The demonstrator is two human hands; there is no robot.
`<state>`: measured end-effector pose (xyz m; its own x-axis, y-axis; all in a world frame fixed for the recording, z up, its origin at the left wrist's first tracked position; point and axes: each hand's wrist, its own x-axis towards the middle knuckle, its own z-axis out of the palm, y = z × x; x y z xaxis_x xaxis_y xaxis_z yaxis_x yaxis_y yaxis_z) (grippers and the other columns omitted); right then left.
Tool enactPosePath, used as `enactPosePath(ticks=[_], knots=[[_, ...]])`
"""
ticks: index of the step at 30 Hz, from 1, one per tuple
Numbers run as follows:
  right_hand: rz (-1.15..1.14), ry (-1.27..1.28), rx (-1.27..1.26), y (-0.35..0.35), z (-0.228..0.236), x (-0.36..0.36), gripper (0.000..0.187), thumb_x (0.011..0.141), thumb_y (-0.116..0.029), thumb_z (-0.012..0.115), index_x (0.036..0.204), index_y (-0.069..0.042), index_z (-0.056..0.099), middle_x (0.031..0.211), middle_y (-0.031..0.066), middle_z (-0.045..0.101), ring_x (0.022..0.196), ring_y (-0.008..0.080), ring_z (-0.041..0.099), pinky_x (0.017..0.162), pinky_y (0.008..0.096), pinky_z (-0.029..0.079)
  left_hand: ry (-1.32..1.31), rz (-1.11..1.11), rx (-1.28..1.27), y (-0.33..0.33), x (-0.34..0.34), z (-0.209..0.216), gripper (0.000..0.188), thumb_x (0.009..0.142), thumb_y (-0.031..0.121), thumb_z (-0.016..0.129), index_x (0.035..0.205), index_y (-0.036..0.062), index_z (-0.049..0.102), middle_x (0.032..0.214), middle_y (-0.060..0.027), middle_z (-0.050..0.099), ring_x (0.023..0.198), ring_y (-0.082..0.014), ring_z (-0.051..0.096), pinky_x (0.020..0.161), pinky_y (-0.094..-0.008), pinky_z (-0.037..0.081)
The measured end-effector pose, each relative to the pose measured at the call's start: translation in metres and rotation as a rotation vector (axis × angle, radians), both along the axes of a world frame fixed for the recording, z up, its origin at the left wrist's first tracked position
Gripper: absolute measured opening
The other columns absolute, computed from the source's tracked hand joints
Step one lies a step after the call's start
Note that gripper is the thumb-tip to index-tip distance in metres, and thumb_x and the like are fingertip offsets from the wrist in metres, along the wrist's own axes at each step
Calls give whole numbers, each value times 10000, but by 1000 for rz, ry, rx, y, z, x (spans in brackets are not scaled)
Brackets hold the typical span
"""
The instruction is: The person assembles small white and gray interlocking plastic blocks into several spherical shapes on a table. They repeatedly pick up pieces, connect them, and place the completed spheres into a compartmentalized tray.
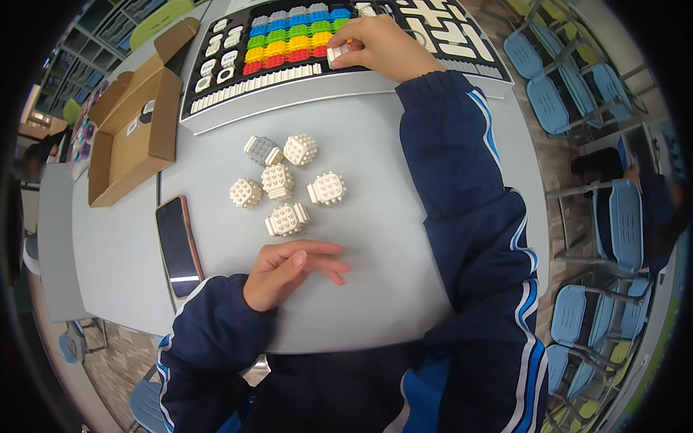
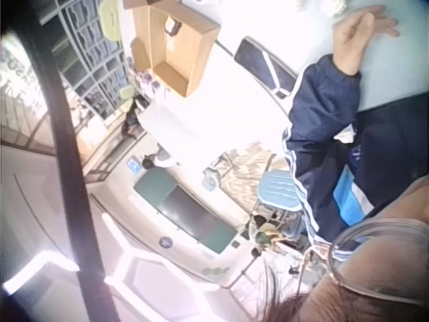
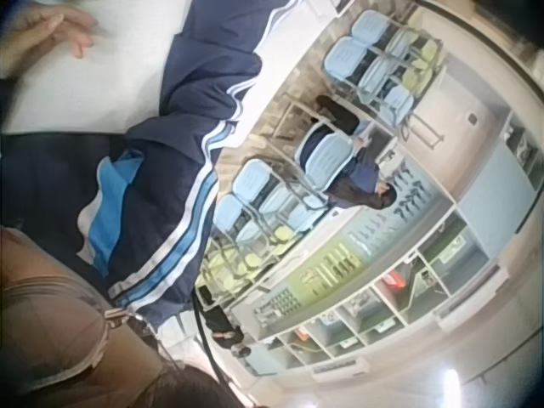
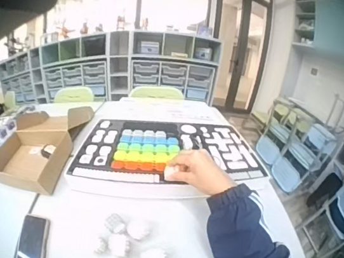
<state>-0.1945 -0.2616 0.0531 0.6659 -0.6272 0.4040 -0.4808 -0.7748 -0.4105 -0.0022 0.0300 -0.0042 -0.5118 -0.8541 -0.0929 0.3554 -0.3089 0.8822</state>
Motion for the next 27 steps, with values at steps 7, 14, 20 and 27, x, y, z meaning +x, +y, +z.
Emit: enactPosePath(ticks=[7, 14, 20, 27], knots=[[-6, 12, 32, -1, -6, 2, 287, 789, -194, 808, 1011, -27, 735, 807, 79, 661, 726, 175, 590, 661, 299, 482, -12, -6, 21, -1, 1, 1, 439, 1069, 248, 399, 1306, -101, 522, 1131, -249, 672, 969, -305, 663, 928, -428, 491], [-2, -33, -45, -3, -17, 10, 296, 786, -196, 804, 1011, -17, 731, 804, 84, 669, 702, 179, 591, 659, 300, 487, -8, 0, 59, -1, 1, 0, 372, 1055, 189, 448, 1305, -70, 539, 1084, -200, 692, 947, -254, 671, 924, -372, 496], [-1, 4, -19, 0, -15, 12, 252, 829, -163, 760, 1028, -13, 723, 876, 96, 673, 751, 188, 612, 696, 306, 506, -36, 6, 96, -1, 0, 7, 330, 1038, 135, 488, 1306, -47, 549, 1067, -175, 695, 944, -222, 671, 920, -344, 498], [-1, 100, -96, 4, -27, 18, 254, 935, -85, 620, 1183, -42, 651, 1096, 124, 601, 979, 258, 612, 876, 333, 486, -72, -6, 66, 0, -1, 7, 312, 1041, 127, 478, 1283, -51, 562, 1054, -160, 696, 941, -212, 668, 911, -332, 498]])
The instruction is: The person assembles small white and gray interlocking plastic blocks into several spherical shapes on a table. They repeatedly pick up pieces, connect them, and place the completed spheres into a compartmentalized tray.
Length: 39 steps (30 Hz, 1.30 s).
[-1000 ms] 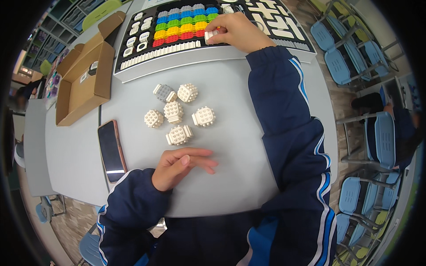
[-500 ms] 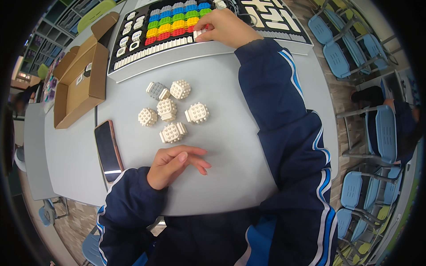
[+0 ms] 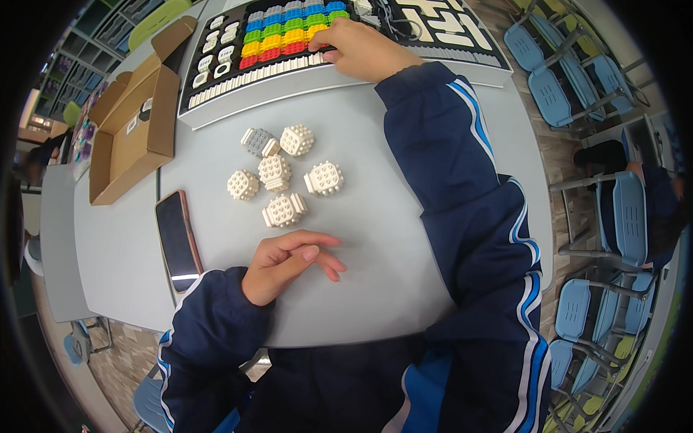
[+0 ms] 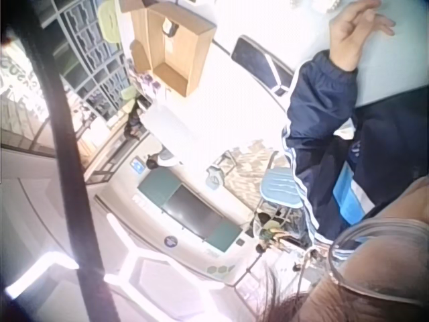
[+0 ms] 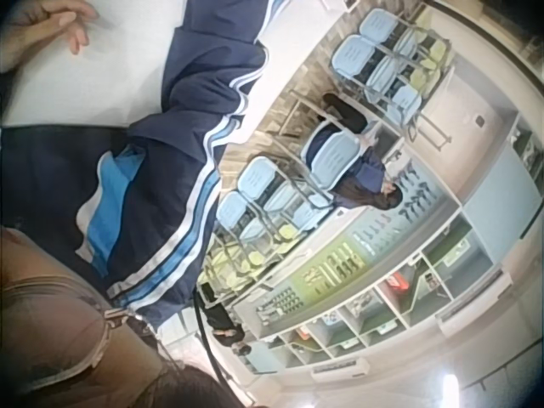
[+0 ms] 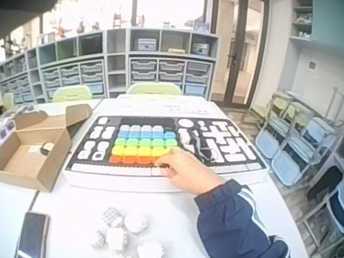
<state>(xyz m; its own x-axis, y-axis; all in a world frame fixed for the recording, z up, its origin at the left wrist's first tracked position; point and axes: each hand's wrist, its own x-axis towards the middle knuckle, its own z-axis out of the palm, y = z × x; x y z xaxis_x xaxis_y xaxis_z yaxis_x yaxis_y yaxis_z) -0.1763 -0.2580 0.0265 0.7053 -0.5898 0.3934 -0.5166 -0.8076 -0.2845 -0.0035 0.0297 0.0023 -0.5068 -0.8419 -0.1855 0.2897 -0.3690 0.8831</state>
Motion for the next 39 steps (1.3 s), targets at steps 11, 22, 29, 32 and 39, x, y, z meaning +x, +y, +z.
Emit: enactPosePath(ticks=[11, 22, 29, 32, 39], knots=[[-80, -60, -30, 0, -5, 7, 313, 959, -205, 623, 1238, -64, 615, 1101, 162, 606, 1016, 306, 624, 877, 360, 499, -66, -10, -45, 0, -2, 3, 312, 1052, 137, 443, 1253, -64, 570, 1031, -178, 704, 921, -226, 677, 887, -329, 501], [-257, 40, -87, 22, 17, 9, 307, 981, -246, 557, 1231, -73, 600, 1123, 191, 636, 1043, 347, 631, 918, 437, 495, -35, -13, -32, 2, -1, 3, 280, 1040, 118, 488, 1239, -50, 590, 1031, -147, 692, 931, -190, 664, 897, -316, 502], [127, -144, -143, 77, 44, 23, 331, 912, -261, 629, 1149, -31, 641, 1049, 196, 674, 964, 369, 654, 868, 450, 513, -22, -29, -51, 3, -4, -1, 274, 1038, 112, 492, 1235, -52, 589, 1035, -141, 688, 937, -183, 660, 902, -312, 498], [212, -170, 209, 102, 20, 55, 355, 872, -279, 668, 1107, -12, 661, 1019, 205, 692, 940, 382, 658, 862, 448, 514, -45, -16, -48, 6, -1, -1, 272, 1038, 109, 492, 1234, -54, 587, 1035, -140, 687, 937, -180, 658, 899, -311, 497], [137, -298, 286, 109, -7, 73, 360, 832, -240, 710, 1108, -10, 673, 987, 205, 699, 906, 339, 679, 815, 404, 527, -68, -28, -99, 4, -3, -1, 287, 1047, 137, 479, 1237, -52, 582, 1041, -145, 687, 933, -180, 657, 897, -312, 493]])
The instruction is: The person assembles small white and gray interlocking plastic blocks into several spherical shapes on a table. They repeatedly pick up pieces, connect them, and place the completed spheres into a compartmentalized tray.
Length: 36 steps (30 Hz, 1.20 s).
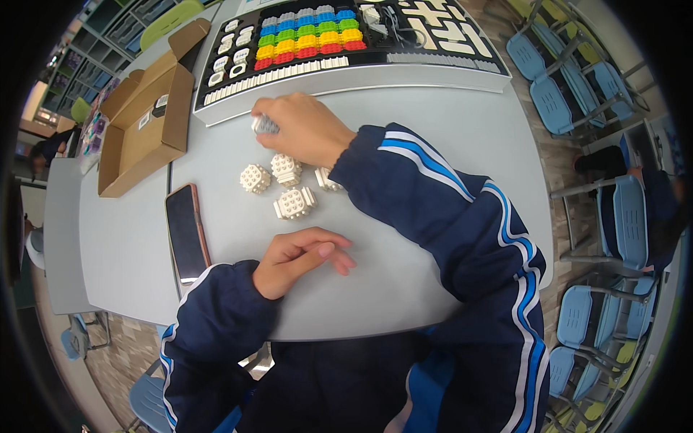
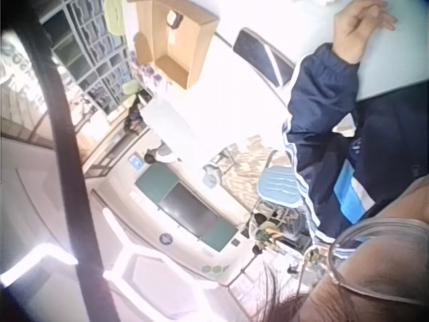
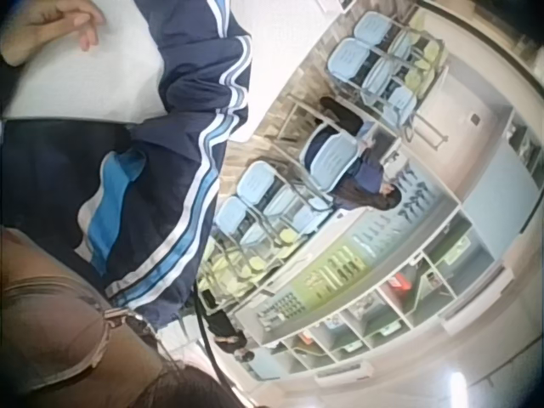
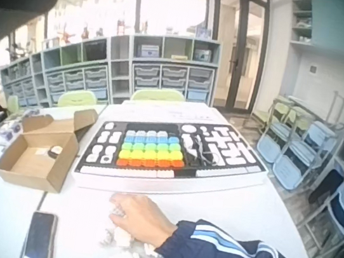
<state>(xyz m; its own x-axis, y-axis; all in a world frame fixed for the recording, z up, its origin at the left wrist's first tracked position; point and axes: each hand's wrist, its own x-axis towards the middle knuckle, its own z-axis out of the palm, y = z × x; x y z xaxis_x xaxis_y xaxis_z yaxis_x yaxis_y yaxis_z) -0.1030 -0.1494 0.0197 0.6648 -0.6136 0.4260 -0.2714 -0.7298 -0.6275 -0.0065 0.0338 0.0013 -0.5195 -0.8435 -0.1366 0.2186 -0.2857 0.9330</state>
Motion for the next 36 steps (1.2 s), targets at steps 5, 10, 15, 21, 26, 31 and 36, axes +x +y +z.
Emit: enactPosePath(ticks=[5, 10, 15, 21, 26, 31, 36], knots=[[137, -253, -210, 40, 42, -36, 360, 817, -149, 711, 1156, -32, 677, 1034, 159, 667, 907, 320, 642, 788, 387, 526, 206, 6, -65, -2, 6, -15, 478, 1074, 352, 361, 1302, -41, 513, 1084, -135, 650, 969, -193, 632, 928, -322, 467], [419, -209, -221, 105, 15, -91, 572, 691, -51, 808, 1240, -20, 649, 1108, 170, 598, 903, 320, 605, 767, 392, 526, 158, 225, 1, 11, -5, -4, 590, 1040, 534, 328, 1185, -8, 509, 1044, -78, 585, 961, -155, 554, 882, -306, 436], [366, -265, -157, 121, -23, -101, 666, 648, -99, 870, 1250, 8, 607, 1150, 173, 600, 892, 314, 603, 760, 361, 524, -119, 56, -154, 5, 9, -17, 557, 1026, 565, 337, 1063, 26, 473, 973, -49, 543, 902, -126, 496, 815, -279, 399], [329, -394, -149, 116, -33, -97, 798, 611, -205, 923, 1276, 18, 543, 1188, 177, 605, 907, 281, 610, 731, 344, 504, -248, 134, -299, 9, 6, 4, 329, 1038, 332, 437, 1134, 18, 441, 1017, -73, 555, 952, -129, 511, 860, -288, 410], [210, -271, -121, 115, -24, -96, 652, 631, -189, 894, 1176, 1, 593, 1126, 133, 576, 857, 295, 607, 731, 346, 526, -162, 176, -207, 10, 1, -5, 289, 1005, 221, 508, 1187, 13, 420, 1115, -103, 555, 1045, -135, 506, 928, -308, 411], [212, -266, -94, 120, -29, -98, 485, 651, -158, 868, 1045, -16, 623, 1042, 99, 555, 797, 229, 585, 647, 326, 513, -272, 84, -281, 12, 3, -4, 357, 1009, 274, 495, 1225, -8, 453, 1111, -136, 584, 1004, -187, 567, 911, -322, 444], [234, -327, -144, 115, -27, -95, 416, 664, -170, 863, 969, -9, 631, 1015, 98, 564, 735, 221, 568, 618, 315, 494, -413, -21, -188, 14, 8, 2, 439, 1019, 367, 435, 1220, -12, 526, 906, -157, 650, 776, -313, 652, 732, -361, 509]])
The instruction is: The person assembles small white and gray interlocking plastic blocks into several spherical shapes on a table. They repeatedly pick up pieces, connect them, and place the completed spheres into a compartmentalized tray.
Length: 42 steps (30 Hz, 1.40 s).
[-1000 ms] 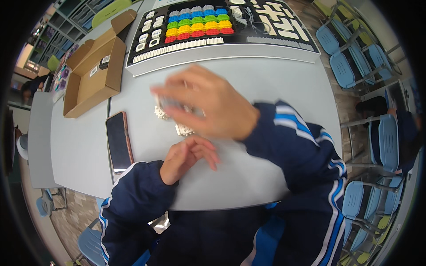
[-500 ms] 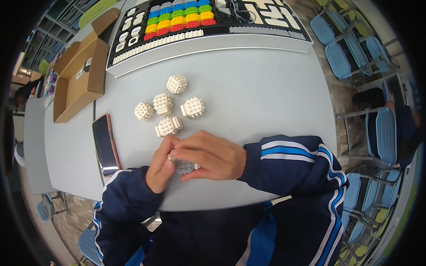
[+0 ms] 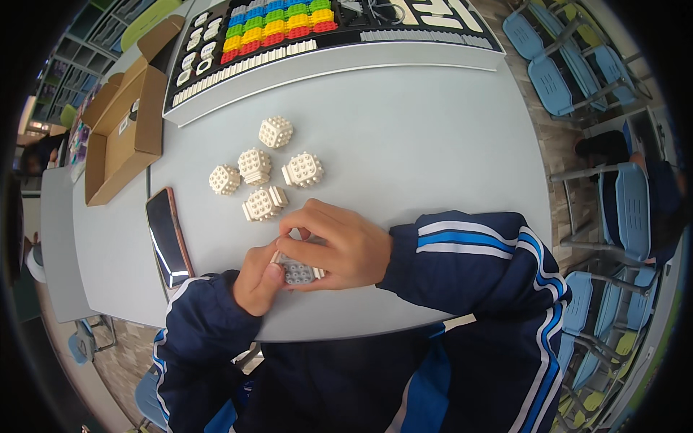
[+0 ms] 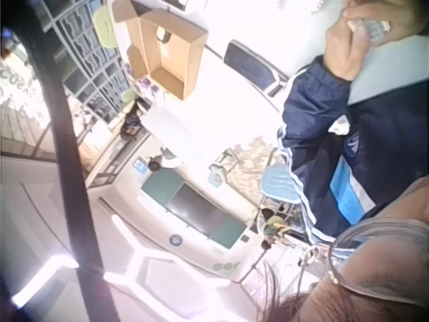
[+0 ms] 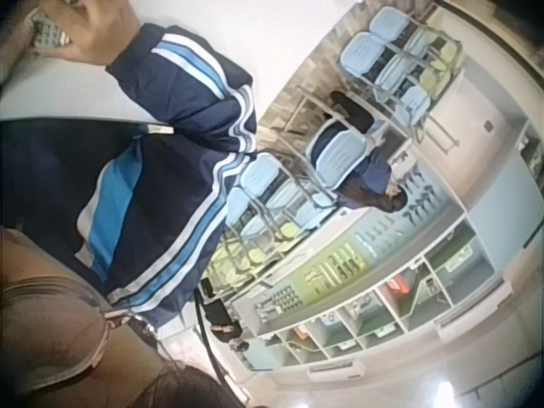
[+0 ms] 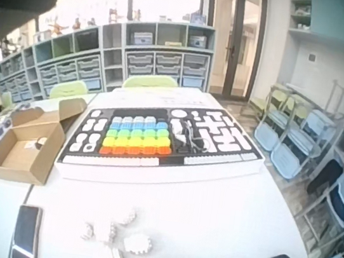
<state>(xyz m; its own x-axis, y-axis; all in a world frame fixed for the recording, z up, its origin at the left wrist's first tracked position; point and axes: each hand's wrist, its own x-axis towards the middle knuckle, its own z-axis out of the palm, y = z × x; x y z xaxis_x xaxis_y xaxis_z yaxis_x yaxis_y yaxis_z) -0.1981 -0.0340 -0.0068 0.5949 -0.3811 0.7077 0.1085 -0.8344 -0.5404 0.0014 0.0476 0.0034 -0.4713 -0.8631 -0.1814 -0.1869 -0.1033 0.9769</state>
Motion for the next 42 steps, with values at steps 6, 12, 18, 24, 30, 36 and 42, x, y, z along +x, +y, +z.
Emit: enactPosePath(ticks=[6, 12, 18, 24, 30, 36, 42], knots=[[130, -75, 68, 3, 0, 1, 440, 668, -189, 884, 964, 24, 638, 1003, 119, 595, 724, 238, 580, 606, 322, 487, 24, -43, -305, 0, -5, -9, 443, 1031, 363, 352, 1088, -8, 587, 765, -157, 621, 643, -360, 617, 612, -383, 496], [227, -134, 158, 6, -4, 2, 515, 656, -200, 917, 1007, 62, 647, 1018, 153, 621, 715, 243, 619, 572, 313, 495, 98, 6, -292, 9, -10, -15, 423, 1029, 321, 348, 1035, -23, 594, 729, -143, 607, 601, -361, 595, 575, -403, 466], [211, -129, 222, 10, -4, 2, 514, 646, -191, 926, 1002, 61, 654, 1002, 147, 637, 717, 237, 637, 566, 308, 503, 125, 60, -189, 19, -10, -25, 432, 1033, 318, 346, 991, -27, 603, 658, -122, 577, 567, -318, 577, 557, -388, 447], [212, -114, 238, 11, -1, 3, 499, 651, -190, 925, 995, 60, 662, 1015, 152, 640, 725, 242, 651, 576, 311, 512, 140, 49, -130, 20, -10, -19, 508, 1042, 381, 312, 976, -20, 615, 642, -92, 577, 586, -258, 579, 570, -368, 441], [207, -96, 236, 13, 0, 3, 506, 650, -202, 927, 1001, 50, 664, 1032, 151, 642, 732, 245, 659, 588, 310, 520, 56, -71, 19, 17, -4, -4, 787, 996, 601, 167, 1145, -31, 612, 984, -135, 687, 855, -224, 672, 746, -314, 525], [189, -71, 208, 16, 3, 2, 524, 645, -214, 930, 1016, 41, 662, 1050, 144, 641, 759, 252, 673, 614, 315, 535, 118, -46, 7, 21, -5, -9, 791, 1001, 603, 199, 1129, -54, 620, 991, -156, 693, 895, -239, 683, 771, -322, 533], [227, -49, 257, 17, 0, -1, 518, 650, -206, 926, 1033, 25, 666, 1069, 145, 635, 833, 257, 675, 675, 320, 545, 235, 10, -107, 22, -10, -18, 634, 1031, 512, 270, 984, -26, 603, 653, -80, 570, 588, -203, 570, 589, -331, 462]])
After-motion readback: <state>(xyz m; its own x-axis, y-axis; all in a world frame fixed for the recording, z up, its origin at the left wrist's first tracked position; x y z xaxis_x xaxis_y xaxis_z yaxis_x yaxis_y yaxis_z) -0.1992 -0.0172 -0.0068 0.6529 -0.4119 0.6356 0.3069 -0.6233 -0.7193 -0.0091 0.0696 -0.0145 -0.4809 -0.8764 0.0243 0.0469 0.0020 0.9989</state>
